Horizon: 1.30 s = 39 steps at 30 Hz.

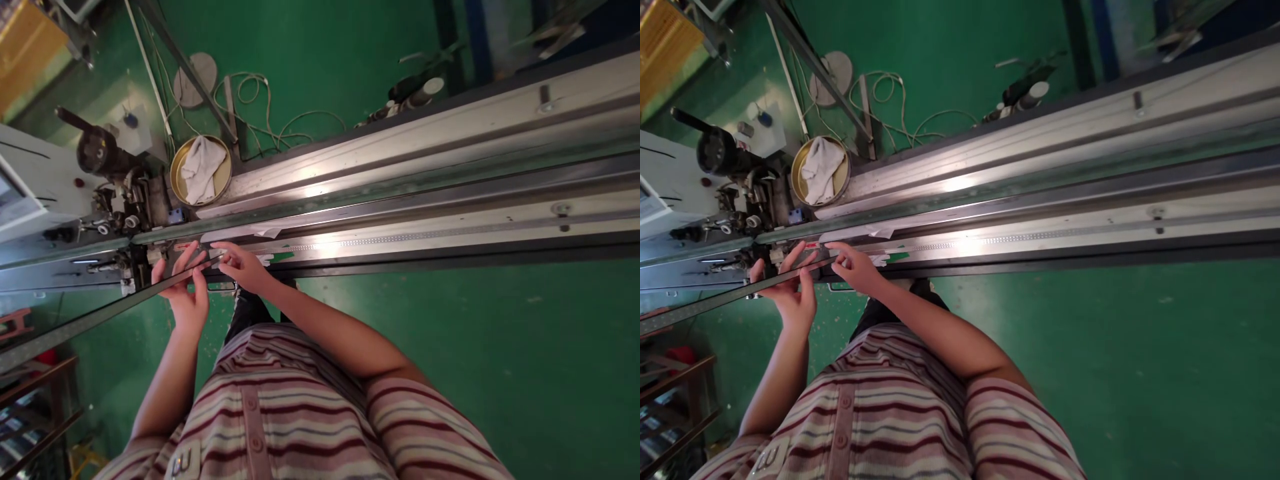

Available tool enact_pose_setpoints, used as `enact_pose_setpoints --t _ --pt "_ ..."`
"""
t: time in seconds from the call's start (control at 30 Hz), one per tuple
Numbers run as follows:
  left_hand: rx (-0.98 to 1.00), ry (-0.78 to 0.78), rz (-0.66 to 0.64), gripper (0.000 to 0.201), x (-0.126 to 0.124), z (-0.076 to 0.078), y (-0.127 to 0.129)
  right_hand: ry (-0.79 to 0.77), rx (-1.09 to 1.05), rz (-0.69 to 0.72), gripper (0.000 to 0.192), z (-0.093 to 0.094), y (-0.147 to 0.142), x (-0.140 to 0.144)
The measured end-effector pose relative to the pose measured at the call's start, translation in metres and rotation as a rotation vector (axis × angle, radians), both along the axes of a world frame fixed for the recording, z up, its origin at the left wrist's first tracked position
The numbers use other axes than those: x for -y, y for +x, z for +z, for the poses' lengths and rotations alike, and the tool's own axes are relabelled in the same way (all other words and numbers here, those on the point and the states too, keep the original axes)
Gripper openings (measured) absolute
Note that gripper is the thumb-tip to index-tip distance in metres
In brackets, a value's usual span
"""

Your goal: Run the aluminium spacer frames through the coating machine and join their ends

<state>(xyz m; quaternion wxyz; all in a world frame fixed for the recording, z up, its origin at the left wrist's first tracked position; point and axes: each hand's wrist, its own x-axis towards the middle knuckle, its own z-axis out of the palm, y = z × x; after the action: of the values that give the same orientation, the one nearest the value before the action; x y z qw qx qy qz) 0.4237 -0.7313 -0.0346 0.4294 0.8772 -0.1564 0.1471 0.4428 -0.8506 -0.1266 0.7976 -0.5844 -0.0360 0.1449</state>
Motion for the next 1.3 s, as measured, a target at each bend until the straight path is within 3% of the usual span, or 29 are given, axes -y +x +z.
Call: enact_pose_setpoints --t 0.17,0.33,0.57,0.7,0.77,0.83,0.93,1.0,1.07,1.13,1.3 --pt "-0.008 0.012 0.034 0.051 0.0 0.0 -0.001 -0.096 0.112 0.022 0.033 0.008 -0.001 0.002" --pt "-0.007 0.034 0.042 0.051 -0.001 0.0 -0.001 -0.056 0.034 0.002 0.027 0.007 0.001 0.001" --pt "-0.011 0.032 0.041 0.053 -0.002 -0.002 -0.002 -0.137 0.129 0.019 0.028 0.003 0.003 -0.003" --pt "0.011 0.037 0.046 0.053 -0.005 -0.004 -0.001 -0.199 0.169 -0.116 0.023 0.006 -0.005 0.006" --pt "0.012 0.021 0.034 0.053 -0.006 -0.005 0.0 -0.327 0.22 -0.213 0.019 0.002 -0.018 0.03" --pt "0.004 -0.002 0.021 0.053 -0.007 -0.006 0.0 -0.545 0.248 -0.376 0.02 -0.008 -0.037 0.073" --pt "0.002 -0.046 -0.008 0.051 -0.007 -0.005 0.002 -1.017 0.193 -0.707 0.024 -0.029 -0.072 0.166" --pt "-0.005 -0.076 -0.023 0.051 -0.008 -0.004 0.002 -1.321 0.119 -0.81 0.026 -0.041 -0.091 0.231" --pt "-0.015 -0.094 -0.025 0.052 -0.01 -0.003 0.001 -1.468 0.05 -0.725 0.023 -0.046 -0.103 0.282" --pt "-0.021 -0.111 -0.022 0.055 -0.012 -0.001 0.0 -1.523 0.014 -0.583 0.019 -0.044 -0.107 0.314" --pt "0.008 -0.145 -0.036 0.067 -0.022 0.014 -0.005 -1.558 0.096 -0.394 0.006 -0.021 -0.107 0.333"
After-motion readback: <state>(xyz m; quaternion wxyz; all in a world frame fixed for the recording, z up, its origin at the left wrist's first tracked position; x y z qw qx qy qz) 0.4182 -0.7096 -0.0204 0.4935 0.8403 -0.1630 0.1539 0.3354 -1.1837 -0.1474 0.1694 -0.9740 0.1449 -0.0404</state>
